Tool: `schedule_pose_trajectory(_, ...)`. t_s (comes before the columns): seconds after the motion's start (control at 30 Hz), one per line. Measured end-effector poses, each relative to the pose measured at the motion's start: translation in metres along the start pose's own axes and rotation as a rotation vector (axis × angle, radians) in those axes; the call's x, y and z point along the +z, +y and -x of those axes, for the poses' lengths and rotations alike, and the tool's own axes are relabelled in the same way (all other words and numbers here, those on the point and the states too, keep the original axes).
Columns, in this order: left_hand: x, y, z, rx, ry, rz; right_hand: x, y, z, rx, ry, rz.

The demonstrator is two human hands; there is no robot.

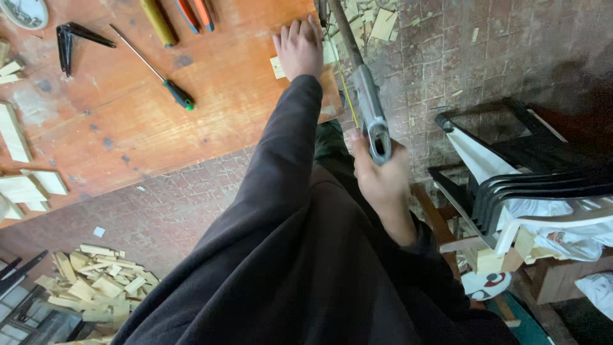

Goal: The person uses a hand saw to cut a small rectangular piece of wood on a workbench. The left hand holds the wood steady while the right hand moves the saw back and forth along a marked line. The cut is completed, and the person lifts the sawed piece from the bench.

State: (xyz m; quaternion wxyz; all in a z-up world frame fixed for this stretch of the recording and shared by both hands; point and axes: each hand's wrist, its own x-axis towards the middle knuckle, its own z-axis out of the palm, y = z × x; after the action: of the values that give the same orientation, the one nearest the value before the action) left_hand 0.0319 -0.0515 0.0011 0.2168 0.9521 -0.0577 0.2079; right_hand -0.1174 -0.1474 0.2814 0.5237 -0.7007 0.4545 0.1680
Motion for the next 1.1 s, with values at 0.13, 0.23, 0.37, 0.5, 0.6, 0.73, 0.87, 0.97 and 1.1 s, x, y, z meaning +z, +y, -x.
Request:
schedule_pose_trajectory(0.13, -0.004, -0.003, 0.001, 0.033, 0.014, -0.071, 0.061, 0.023, -0.108, -0.277, 0.002, -0.022)
schedule_pose_trajectory(0.23, 0.005, -0.009, 0.005, 0.013, -0.008, -0.087, 0.114, 0.026, -0.195, -0.296, 0.050, 0.038)
schedule_pose_trajectory(0.37, 0.012, -0.013, 0.013, 0.014, -0.048, -0.121, 0.134, 0.006, -0.225, -0.307, 0.032, 0.134)
schedule_pose_trajectory(0.5, 0.009, -0.006, -0.002, 0.005, 0.024, -0.081, 0.118, 0.008, -0.209, -0.346, 0.075, 0.113)
schedule_pose_trajectory(0.6, 0.004, -0.008, 0.007, 0.018, -0.023, -0.145, 0.069, -0.010, -0.125, -0.278, -0.124, 0.024)
schedule_pose_trajectory(0.73, 0.001, 0.001, -0.003, 0.009, 0.037, -0.071, 0.020, 0.004, -0.050, -0.227, -0.152, -0.002)
schedule_pose_trajectory(0.87, -0.002, -0.001, -0.001, 0.018, 0.015, -0.033, -0.015, -0.009, 0.019, -0.145, -0.218, -0.137)
schedule_pose_trajectory(0.97, 0.001, -0.004, 0.003, -0.024, -0.064, -0.042, -0.011, 0.005, 0.000, -0.218, -0.189, -0.127)
schedule_pose_trajectory(1.1, 0.004, -0.005, 0.003, 0.019, 0.048, -0.050, 0.068, 0.023, -0.133, -0.470, -0.051, -0.021)
